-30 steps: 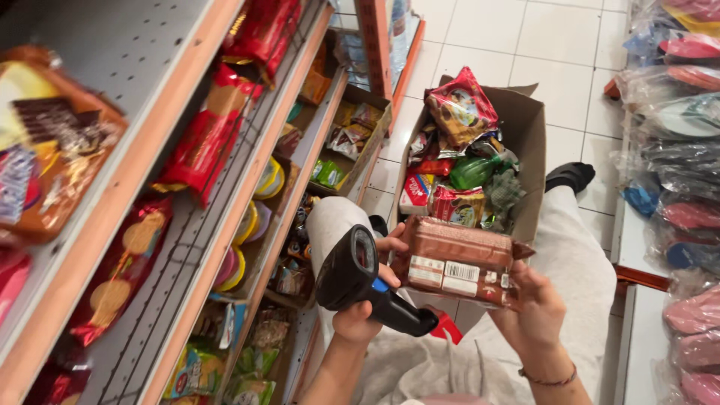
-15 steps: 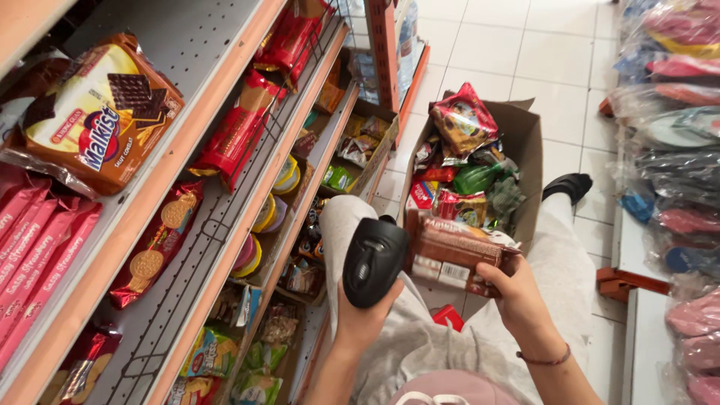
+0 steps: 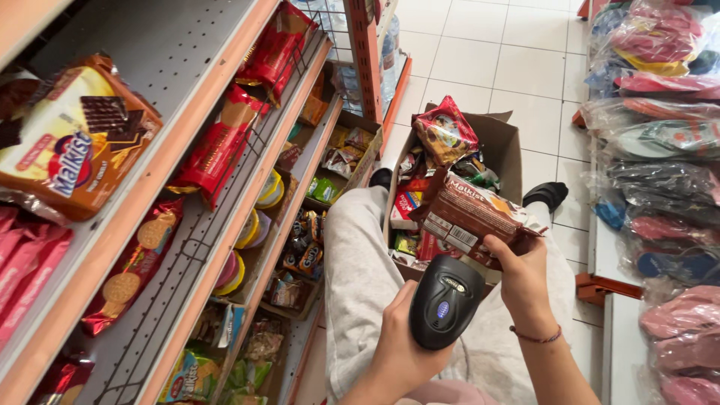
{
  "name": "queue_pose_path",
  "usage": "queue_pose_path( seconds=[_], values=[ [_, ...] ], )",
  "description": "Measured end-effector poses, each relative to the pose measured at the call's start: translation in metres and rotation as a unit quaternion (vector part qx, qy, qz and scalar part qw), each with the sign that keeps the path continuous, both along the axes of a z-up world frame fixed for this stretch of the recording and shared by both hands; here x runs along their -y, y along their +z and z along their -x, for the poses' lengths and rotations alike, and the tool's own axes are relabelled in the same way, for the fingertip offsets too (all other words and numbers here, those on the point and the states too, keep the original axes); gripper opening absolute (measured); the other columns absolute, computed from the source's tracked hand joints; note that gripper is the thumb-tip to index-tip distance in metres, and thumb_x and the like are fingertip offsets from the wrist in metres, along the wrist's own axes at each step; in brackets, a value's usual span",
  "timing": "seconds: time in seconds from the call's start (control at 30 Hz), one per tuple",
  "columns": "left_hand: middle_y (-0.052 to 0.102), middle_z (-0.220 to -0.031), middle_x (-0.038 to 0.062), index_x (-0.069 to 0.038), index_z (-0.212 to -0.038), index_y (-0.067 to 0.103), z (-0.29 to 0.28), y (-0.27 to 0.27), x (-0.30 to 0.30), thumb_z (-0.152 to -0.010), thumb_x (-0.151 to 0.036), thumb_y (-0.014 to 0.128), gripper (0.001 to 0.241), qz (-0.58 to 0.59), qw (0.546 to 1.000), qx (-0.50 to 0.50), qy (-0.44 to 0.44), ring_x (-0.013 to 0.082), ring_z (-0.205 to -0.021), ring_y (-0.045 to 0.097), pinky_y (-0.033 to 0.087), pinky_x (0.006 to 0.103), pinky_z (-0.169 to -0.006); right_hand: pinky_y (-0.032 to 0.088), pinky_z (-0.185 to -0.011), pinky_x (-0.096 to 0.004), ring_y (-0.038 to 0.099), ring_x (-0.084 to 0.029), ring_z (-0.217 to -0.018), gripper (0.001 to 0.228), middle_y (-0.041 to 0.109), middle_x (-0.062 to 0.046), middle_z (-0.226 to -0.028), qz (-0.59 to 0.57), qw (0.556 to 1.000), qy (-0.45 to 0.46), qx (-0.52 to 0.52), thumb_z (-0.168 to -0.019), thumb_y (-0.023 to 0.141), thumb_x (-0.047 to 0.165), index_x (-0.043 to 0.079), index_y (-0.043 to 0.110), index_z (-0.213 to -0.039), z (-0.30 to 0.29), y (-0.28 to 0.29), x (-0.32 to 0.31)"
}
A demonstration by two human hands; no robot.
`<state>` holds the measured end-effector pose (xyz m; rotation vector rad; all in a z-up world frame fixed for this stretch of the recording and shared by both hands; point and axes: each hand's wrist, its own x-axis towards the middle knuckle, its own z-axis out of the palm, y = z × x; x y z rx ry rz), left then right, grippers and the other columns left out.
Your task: The person sits on the floor and uses a handheld barcode scanner to scan snack packages and a green bottle from a cardboard box, then places them onto metal shelves. The person also wipes the shelf edges with a cloth and a spray bottle.
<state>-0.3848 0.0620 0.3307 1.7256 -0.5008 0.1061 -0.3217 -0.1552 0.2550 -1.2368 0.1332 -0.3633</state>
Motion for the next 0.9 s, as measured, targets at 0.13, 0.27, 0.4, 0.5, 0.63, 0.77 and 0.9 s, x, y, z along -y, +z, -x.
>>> queue_pose_path(
  seconds=[0.13,0.27,0.4,0.5,0.63,0.77,0.9],
  values=[
    [0.062,-0.094,0.017,0.001,-0.099,0.063,-0.009,0.002,0.001,-0.072,0.0,0.072,0.028,-0.004,1.0,0.0,-0.001,0.0378,-0.088,0.064,0.054,0.0425,-0.077,0.057,-0.085,-0.028,0.069,-0.012,-0.095,0.041,0.072,-0.01,-0.112,0.012,1.0,0.003,0.015,-0.087,0.074,0.004,-0.008,0.063,-0.125,-0.011,-0.002,0.005],
    [0.06,-0.093,0.018,0.001,-0.099,0.062,-0.016,-0.006,0.001,-0.073,0.0,0.071,0.028,0.015,1.0,-0.017,0.004,0.0379,-0.088,0.064,0.053,0.0422,-0.077,0.057,-0.083,-0.029,0.069,-0.013,-0.093,0.039,0.073,-0.012,-0.11,0.056,0.998,0.0,-0.016,-0.089,0.075,0.005,-0.01,0.066,-0.123,-0.018,-0.006,0.015],
    [0.062,-0.096,0.017,0.0,-0.103,0.064,-0.022,-0.019,0.002,-0.075,-0.001,0.073,0.029,0.026,1.0,0.0,0.006,0.038,-0.091,0.064,0.054,0.0426,-0.08,0.056,-0.083,-0.028,0.069,-0.013,-0.093,0.04,0.073,-0.011,-0.111,0.055,0.998,0.003,-0.03,-0.088,0.075,0.006,-0.01,0.065,-0.124,-0.022,-0.008,0.019],
    [0.064,-0.097,0.018,0.0,-0.103,0.066,-0.025,-0.031,0.0,-0.074,-0.001,0.073,0.029,0.03,0.999,-0.013,0.012,0.0387,-0.092,0.064,0.054,0.0432,-0.081,0.056,-0.085,-0.028,0.068,-0.012,-0.096,0.043,0.073,-0.01,-0.113,0.056,0.998,0.003,-0.032,-0.087,0.074,0.006,-0.009,0.063,-0.126,-0.026,-0.011,0.02],
    [0.064,-0.099,0.015,-0.001,-0.105,0.065,-0.027,-0.039,-0.006,-0.075,-0.001,0.074,0.031,0.007,1.0,-0.021,0.023,0.0345,-0.094,0.066,0.055,0.0405,-0.081,0.056,-0.085,-0.03,0.068,-0.015,-0.095,0.042,0.072,-0.013,-0.112,0.092,0.994,-0.001,-0.063,-0.086,0.076,0.005,-0.01,0.064,-0.123,-0.03,-0.014,0.018],
    [0.066,-0.104,0.007,-0.002,-0.124,0.052,-0.032,-0.047,-0.01,-0.078,-0.007,0.081,0.054,0.143,0.98,-0.115,0.077,0.0199,-0.091,0.067,0.056,0.0348,-0.083,0.054,-0.089,-0.035,0.066,-0.022,-0.101,0.067,0.068,-0.018,-0.114,0.316,0.948,-0.031,-0.007,-0.07,0.086,0.01,-0.011,0.055,-0.127,-0.03,-0.009,0.009],
    [0.066,-0.11,0.003,-0.004,-0.138,0.046,-0.054,-0.071,-0.037,-0.085,-0.009,0.078,0.063,0.152,0.977,-0.146,0.041,0.015,-0.098,0.066,0.054,0.0311,-0.09,0.054,-0.096,-0.044,0.065,-0.035,-0.114,0.061,0.066,-0.02,-0.123,0.606,0.74,0.017,0.291,-0.072,0.084,0.025,0.0,0.055,-0.119,-0.041,0.012,0.023]
  ],
)
